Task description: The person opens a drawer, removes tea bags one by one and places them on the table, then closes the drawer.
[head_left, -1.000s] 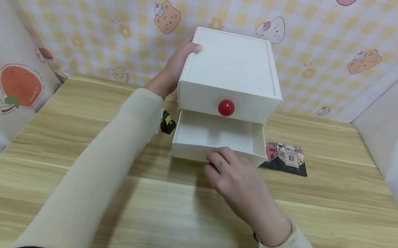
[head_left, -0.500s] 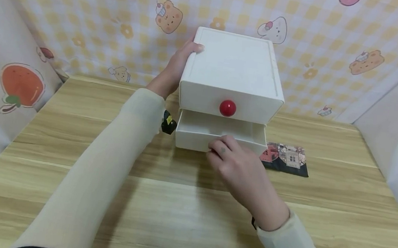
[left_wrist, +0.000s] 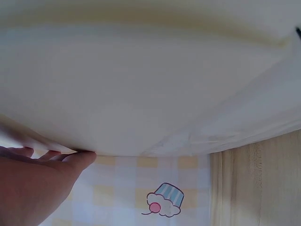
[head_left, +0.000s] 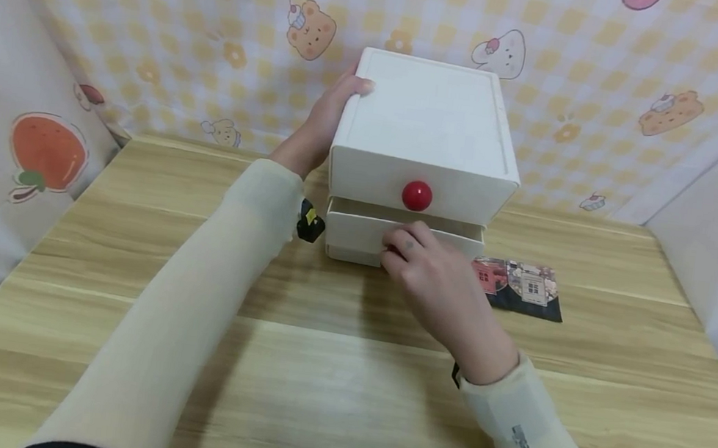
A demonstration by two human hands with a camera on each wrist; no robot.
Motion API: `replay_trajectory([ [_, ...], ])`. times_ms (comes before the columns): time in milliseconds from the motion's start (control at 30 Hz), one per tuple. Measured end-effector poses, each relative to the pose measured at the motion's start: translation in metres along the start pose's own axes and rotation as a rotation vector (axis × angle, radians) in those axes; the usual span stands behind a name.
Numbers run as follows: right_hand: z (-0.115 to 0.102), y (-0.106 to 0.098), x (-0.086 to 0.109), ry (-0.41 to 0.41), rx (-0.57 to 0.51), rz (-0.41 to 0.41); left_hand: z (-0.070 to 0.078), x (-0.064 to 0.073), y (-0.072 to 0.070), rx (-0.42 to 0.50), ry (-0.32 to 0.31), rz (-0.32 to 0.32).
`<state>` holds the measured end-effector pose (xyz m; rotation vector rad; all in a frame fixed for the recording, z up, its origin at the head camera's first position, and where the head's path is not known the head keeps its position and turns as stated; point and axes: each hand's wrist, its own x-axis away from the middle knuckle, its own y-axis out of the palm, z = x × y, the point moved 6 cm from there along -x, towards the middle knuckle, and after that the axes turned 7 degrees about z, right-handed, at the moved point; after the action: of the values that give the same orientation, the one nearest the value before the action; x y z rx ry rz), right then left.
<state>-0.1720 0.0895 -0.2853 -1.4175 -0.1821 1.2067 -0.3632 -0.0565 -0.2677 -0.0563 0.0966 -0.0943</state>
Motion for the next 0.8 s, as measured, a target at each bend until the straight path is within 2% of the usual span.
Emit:
replay_trajectory([
  [300, 0.008, 0.006, -0.002, 0.025, -0.039, 0.006, 0.000, 0.000, 0.000, -0.004, -0.008, 0.003],
  [800, 0.014, 0.015, -0.004, 0.059, -0.019, 0.027, 0.000, 0.000, 0.001, 0.007, 0.000, 0.000],
])
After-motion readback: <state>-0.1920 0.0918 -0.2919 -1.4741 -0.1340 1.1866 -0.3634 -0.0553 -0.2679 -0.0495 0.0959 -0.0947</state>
